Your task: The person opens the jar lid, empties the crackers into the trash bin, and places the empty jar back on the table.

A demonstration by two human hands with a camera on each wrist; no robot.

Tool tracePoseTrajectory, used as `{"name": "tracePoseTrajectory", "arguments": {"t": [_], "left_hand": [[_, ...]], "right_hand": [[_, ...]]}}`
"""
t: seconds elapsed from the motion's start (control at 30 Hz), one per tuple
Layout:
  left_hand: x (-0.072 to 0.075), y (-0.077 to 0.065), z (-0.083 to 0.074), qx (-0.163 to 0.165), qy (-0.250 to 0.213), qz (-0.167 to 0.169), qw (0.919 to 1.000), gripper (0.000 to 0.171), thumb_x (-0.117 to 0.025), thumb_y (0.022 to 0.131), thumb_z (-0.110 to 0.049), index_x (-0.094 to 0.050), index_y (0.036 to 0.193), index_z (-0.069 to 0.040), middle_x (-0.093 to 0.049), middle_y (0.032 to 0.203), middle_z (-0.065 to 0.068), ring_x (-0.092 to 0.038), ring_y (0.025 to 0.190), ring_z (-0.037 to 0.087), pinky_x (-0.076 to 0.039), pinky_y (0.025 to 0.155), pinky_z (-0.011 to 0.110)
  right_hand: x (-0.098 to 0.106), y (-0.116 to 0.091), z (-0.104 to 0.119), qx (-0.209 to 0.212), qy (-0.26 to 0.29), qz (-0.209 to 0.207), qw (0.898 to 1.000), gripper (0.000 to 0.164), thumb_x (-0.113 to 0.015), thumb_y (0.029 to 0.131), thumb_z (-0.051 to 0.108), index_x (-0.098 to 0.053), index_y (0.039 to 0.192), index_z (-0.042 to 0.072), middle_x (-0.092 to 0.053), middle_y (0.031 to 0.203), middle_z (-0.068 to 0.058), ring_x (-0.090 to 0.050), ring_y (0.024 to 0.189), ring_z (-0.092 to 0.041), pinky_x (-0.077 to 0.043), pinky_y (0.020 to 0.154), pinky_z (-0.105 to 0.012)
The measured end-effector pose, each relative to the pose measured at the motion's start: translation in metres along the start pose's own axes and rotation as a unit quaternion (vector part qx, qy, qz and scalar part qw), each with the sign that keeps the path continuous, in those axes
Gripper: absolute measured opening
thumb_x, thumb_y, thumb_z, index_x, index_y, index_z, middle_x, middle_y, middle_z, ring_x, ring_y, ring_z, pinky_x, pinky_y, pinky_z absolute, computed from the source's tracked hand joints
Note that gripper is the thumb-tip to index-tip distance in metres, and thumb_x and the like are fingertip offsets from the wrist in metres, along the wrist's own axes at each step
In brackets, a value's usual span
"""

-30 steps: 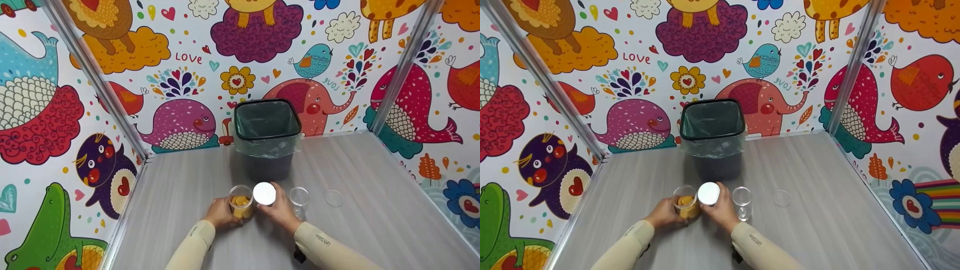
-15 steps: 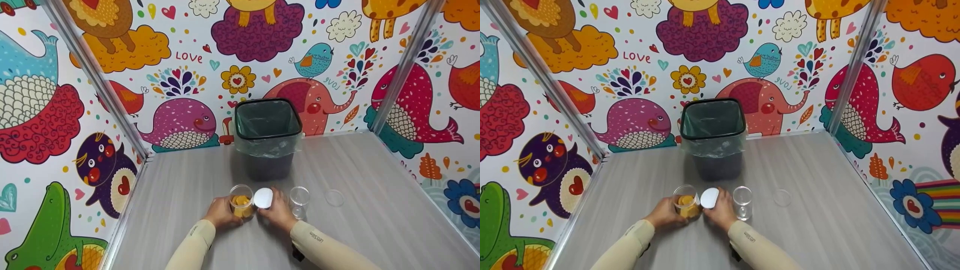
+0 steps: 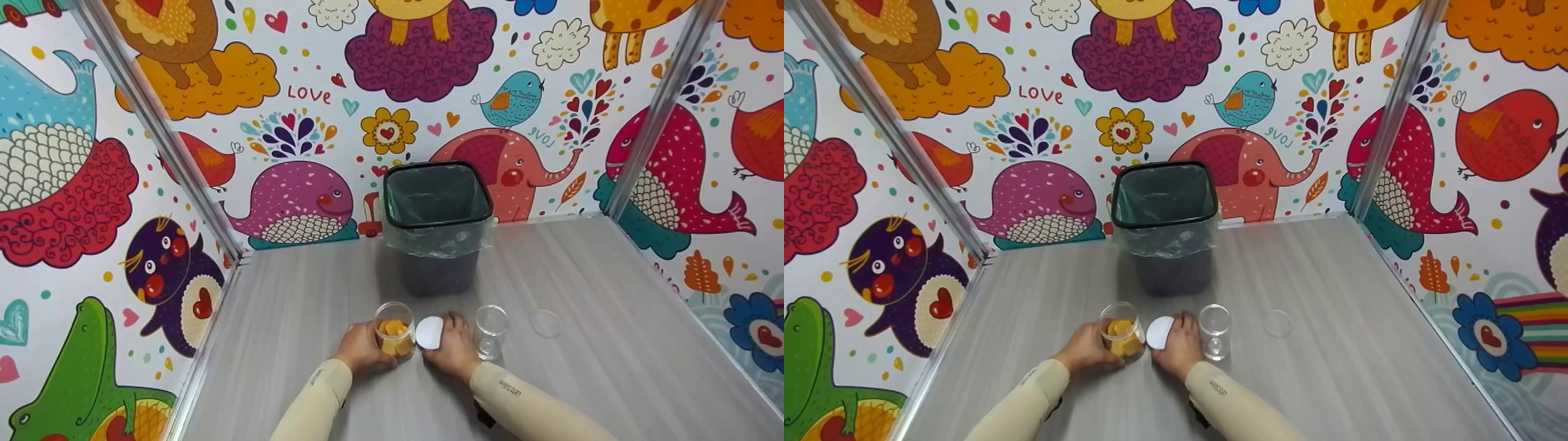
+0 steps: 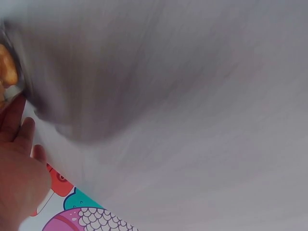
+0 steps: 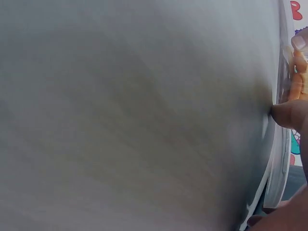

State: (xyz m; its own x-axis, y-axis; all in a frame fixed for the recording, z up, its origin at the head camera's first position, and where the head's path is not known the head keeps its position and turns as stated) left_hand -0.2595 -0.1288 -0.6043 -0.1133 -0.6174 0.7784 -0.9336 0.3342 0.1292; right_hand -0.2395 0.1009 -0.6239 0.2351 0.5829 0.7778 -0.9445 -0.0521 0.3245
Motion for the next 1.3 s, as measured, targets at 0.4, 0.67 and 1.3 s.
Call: {"name": "tracePoseTrajectory", "arguments": {"t": [0.4,0.67,1.3], "left_hand": [[0.001,-0.001,-0.002,-0.012,0.000,-0.006,0.9999,0.071,-0.097,0.046,-0.031,-0.070,0.109,-0.013,-0.072,0.096,-0.005,-0.066,0.090,0.017,-0.052,0.087,0.040],[0.001,-0.003,-0.003,0.004,-0.003,-0.001,1.0000,0.074,-0.098,0.047,-0.031,-0.069,0.112,-0.012,-0.072,0.098,-0.004,-0.065,0.092,0.018,-0.051,0.090,0.041],[0.002,-0.003,-0.003,-0.014,-0.026,-0.012,0.9995,0.071,-0.098,0.048,-0.025,-0.069,0.110,-0.009,-0.072,0.097,-0.003,-0.065,0.090,0.019,-0.052,0.087,0.041]], "right_hand": [[0.006,-0.001,0.004,0.007,-0.001,0.027,1.000,0.087,-0.088,0.055,0.024,-0.050,0.124,-0.013,-0.049,0.123,-0.029,-0.049,0.115,-0.048,-0.041,0.101,-0.052],[0.014,0.001,0.011,0.008,0.007,0.052,0.999,0.095,-0.089,0.059,0.025,-0.044,0.133,-0.014,-0.045,0.133,-0.032,-0.044,0.124,-0.049,-0.038,0.105,-0.053],[0.113,0.036,0.073,0.169,0.090,0.079,0.978,0.091,-0.079,0.083,0.031,-0.029,0.153,0.001,-0.030,0.155,-0.018,-0.026,0.143,-0.031,-0.030,0.113,-0.047]]}}
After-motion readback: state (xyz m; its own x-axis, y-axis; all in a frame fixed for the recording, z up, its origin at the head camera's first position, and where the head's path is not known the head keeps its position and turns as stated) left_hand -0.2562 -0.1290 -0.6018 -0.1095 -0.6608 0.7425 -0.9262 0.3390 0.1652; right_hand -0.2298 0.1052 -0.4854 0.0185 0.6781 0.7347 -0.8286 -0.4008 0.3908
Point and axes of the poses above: each hand's wrist, its own y-axis towards the middle knuckle, its own x-axis out of the back of the hand, z = x × y, the point moved 2 cm from there along y, towards the middle knuckle
